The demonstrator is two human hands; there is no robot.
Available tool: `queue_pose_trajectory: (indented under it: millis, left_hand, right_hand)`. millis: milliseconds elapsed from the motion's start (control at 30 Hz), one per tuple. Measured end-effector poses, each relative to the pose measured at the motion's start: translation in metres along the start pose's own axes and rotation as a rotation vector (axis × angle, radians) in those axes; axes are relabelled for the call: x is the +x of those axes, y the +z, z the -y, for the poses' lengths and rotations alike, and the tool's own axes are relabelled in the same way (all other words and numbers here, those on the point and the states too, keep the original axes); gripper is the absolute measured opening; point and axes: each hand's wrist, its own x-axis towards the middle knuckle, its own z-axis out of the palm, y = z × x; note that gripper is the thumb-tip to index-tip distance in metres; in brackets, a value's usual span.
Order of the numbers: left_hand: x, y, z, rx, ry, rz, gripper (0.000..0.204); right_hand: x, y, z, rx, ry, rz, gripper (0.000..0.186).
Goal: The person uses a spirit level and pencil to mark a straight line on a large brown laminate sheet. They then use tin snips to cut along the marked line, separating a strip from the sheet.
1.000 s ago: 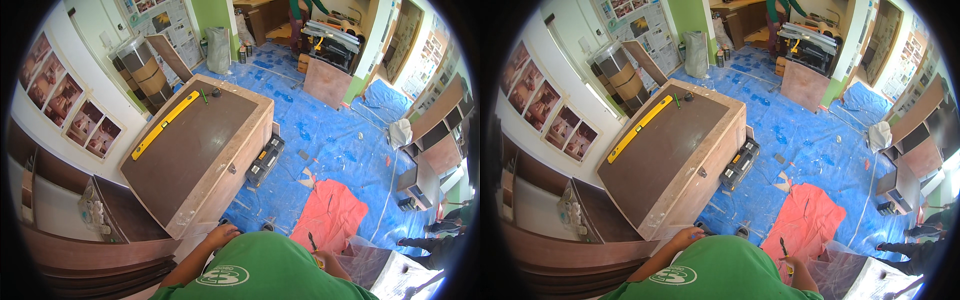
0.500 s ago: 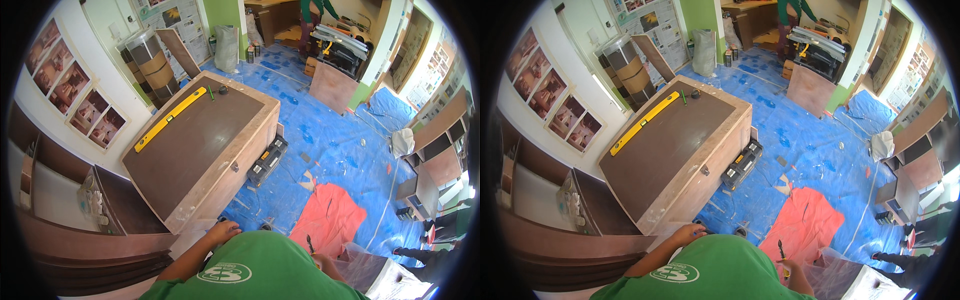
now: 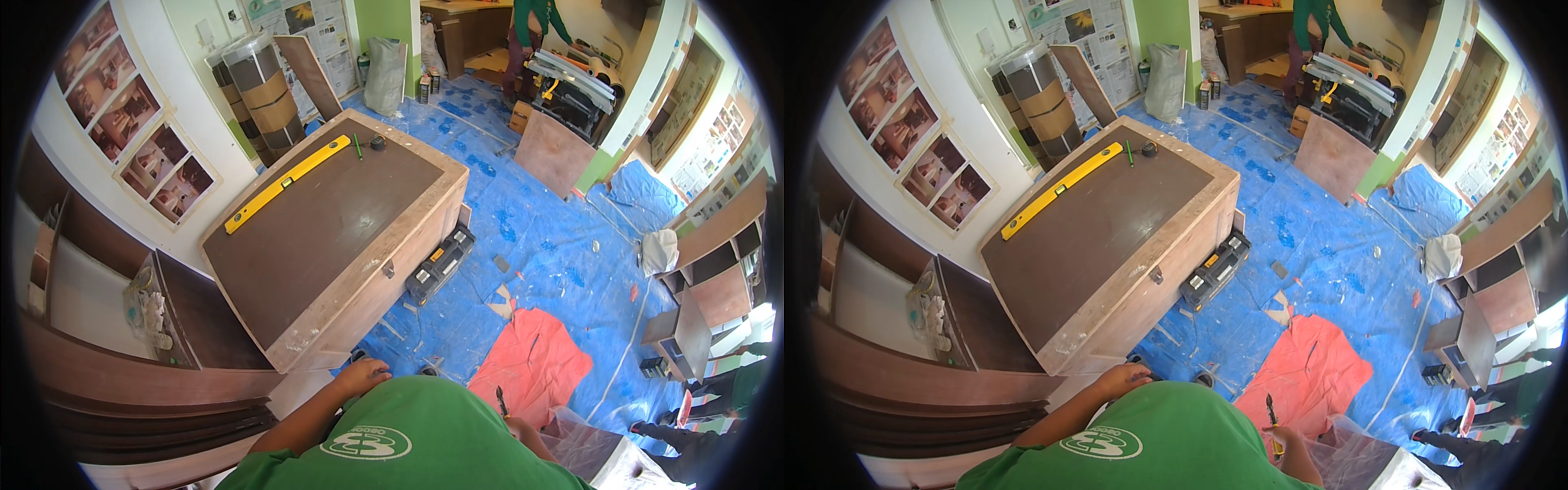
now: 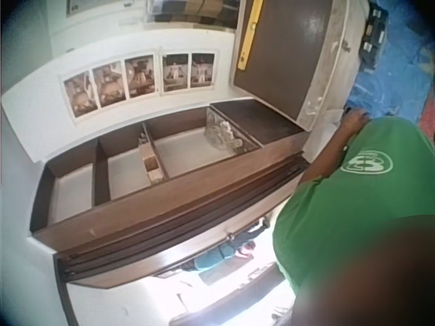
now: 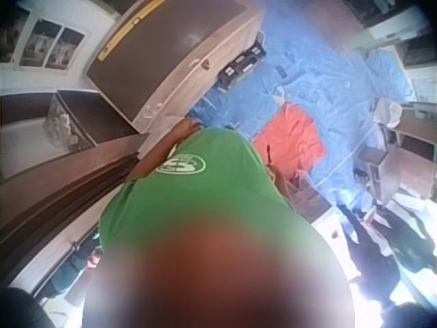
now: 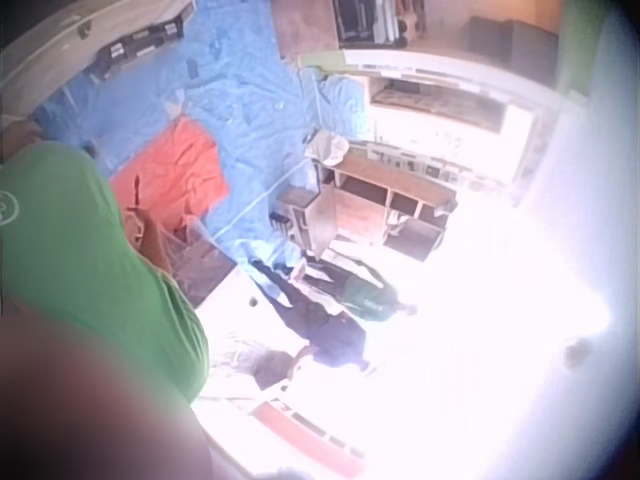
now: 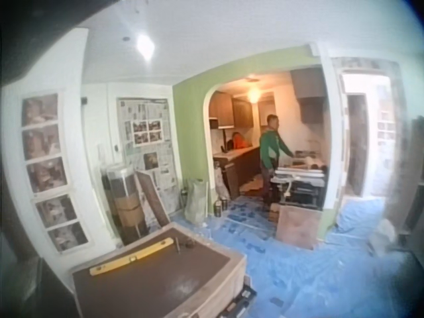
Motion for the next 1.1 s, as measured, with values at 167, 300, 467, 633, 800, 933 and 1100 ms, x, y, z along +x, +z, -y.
queue_pose_trajectory:
  millis: [167,300,467,633,800,933,1100]
  left_hand:
    - [0.001,0.000,0.000,-0.008,-0.023,0.031,0.051]
    - [0.000,0.000,-0.001,-0.063,0.001,0.011,0.049]
    - [0.001,0.000,0.000,-0.073,0.005,0.022,0.050]
    - [0.002,0.001,0.003,-0.056,0.004,0.024,0.051]
    - [0.003,0.003,0.009,-0.024,0.029,0.035,0.052]
    - [0.001,0.005,0.013,-0.039,0.021,0.027,0.052]
    - [-0.003,0.005,0.012,-0.040,0.026,0.016,0.052]
  right_hand:
    - [-0.006,0.000,0.004,-0.032,-0.028,0.008,0.052]
    - [-0.002,0.001,0.002,-0.099,-0.011,-0.023,0.052]
    - [0.005,0.001,-0.004,-0.061,-0.059,0.050,0.048]
    - [-0.001,0.001,-0.006,0.004,-0.039,0.016,0.047]
    - [-0.004,0.002,-0.005,-0.054,-0.023,0.003,0.048]
    - [-0.003,0.001,-0.002,-0.118,-0.079,0.036,0.050]
    - [-0.008,0.005,0.005,-0.069,0.012,-0.029,0.051]
